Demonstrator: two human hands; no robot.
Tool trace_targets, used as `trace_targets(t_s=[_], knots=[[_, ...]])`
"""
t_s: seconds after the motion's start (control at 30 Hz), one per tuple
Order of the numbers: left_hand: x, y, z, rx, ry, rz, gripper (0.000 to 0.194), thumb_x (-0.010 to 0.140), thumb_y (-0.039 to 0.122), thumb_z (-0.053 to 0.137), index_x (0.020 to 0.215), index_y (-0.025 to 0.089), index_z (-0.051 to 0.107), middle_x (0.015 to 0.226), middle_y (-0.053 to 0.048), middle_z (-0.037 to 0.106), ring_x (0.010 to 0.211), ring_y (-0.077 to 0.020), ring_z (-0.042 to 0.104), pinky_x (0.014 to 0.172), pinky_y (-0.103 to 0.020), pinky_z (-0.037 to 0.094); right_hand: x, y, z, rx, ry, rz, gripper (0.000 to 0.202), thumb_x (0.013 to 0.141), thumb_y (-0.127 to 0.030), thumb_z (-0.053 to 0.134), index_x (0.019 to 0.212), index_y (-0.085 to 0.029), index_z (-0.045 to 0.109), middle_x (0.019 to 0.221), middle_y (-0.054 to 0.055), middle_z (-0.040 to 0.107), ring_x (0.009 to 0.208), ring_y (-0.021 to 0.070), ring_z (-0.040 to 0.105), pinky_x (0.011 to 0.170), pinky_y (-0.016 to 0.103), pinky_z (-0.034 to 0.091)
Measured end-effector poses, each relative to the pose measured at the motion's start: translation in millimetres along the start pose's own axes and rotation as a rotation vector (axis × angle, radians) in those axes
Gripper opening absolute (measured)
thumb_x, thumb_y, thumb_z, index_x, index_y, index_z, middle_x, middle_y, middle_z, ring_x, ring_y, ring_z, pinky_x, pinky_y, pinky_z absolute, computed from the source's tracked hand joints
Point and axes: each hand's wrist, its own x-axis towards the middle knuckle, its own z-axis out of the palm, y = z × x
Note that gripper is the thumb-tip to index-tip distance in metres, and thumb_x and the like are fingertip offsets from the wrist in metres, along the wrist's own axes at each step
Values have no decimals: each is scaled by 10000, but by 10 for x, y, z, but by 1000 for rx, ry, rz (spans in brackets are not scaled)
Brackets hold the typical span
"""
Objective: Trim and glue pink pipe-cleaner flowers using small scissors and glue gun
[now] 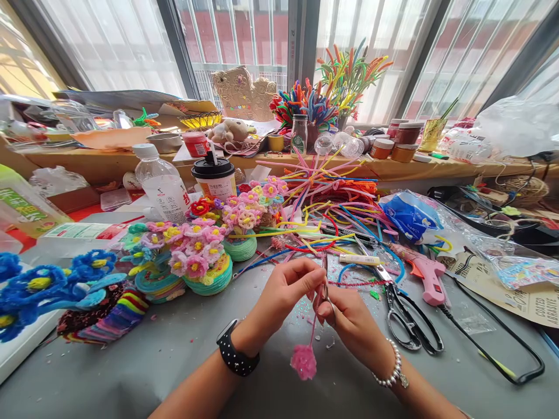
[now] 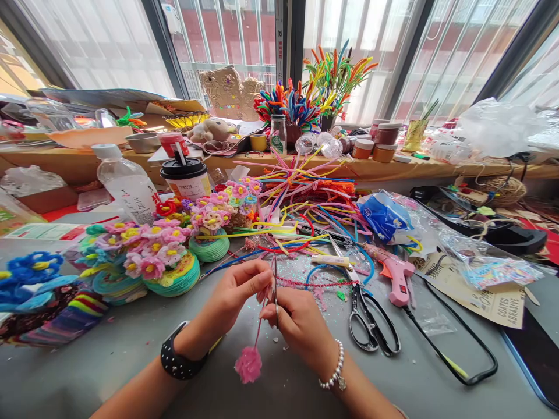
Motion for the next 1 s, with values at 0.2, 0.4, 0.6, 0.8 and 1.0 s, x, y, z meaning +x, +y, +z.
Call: trace_targets(t_s=[0.2, 0.4, 0.6, 0.8, 1.0], knots=[[-4, -15, -4, 10, -1, 14, 191, 749, 271, 541, 608, 142, 536, 545, 29, 483, 511, -69, 412, 509, -193, 340, 8, 5, -15, 3, 13, 26, 574, 795, -629, 222, 487, -172, 383, 466, -26, 396, 448, 88, 354, 458, 211, 285], [-3, -31, -16, -9, -16, 26, 198, 769, 255, 515, 609, 138, 525, 539, 20, 490, 500, -68, 422, 503, -191, 352, -5, -39, -7, 178, -23, 24, 572, 742, -696, 197, 565, -180, 368, 524, -32, 353, 479, 92, 319, 456, 206, 274], [-3, -30, -14, -24, -42, 2, 224, 771, 285, 502, 605, 136, 524, 525, 18, 478, 462, -74, 437, 462, -200, 358, -5, -49, -9, 192, -72, 1, 571, 741, -699, 197, 589, -177, 372, 563, -25, 369, 514, 97, 321, 481, 209, 275], [-7, -17, -3, -43, -20, 7, 209, 741, 261, 550, 576, 141, 506, 522, 24, 493, 469, -67, 443, 481, -191, 363, -4, -44, -23, 159, -61, -5, 577, 746, -693, 211, 562, -173, 379, 546, -22, 387, 509, 98, 344, 487, 211, 276], [-4, -25, -5, -67, 11, 44, 203, 730, 229, 565, 567, 141, 482, 522, 42, 472, 478, -51, 425, 504, -178, 350, -23, -40, -19, 118, -74, 33, 607, 725, -712, 223, 535, -164, 402, 510, -13, 401, 481, 99, 365, 472, 215, 269]])
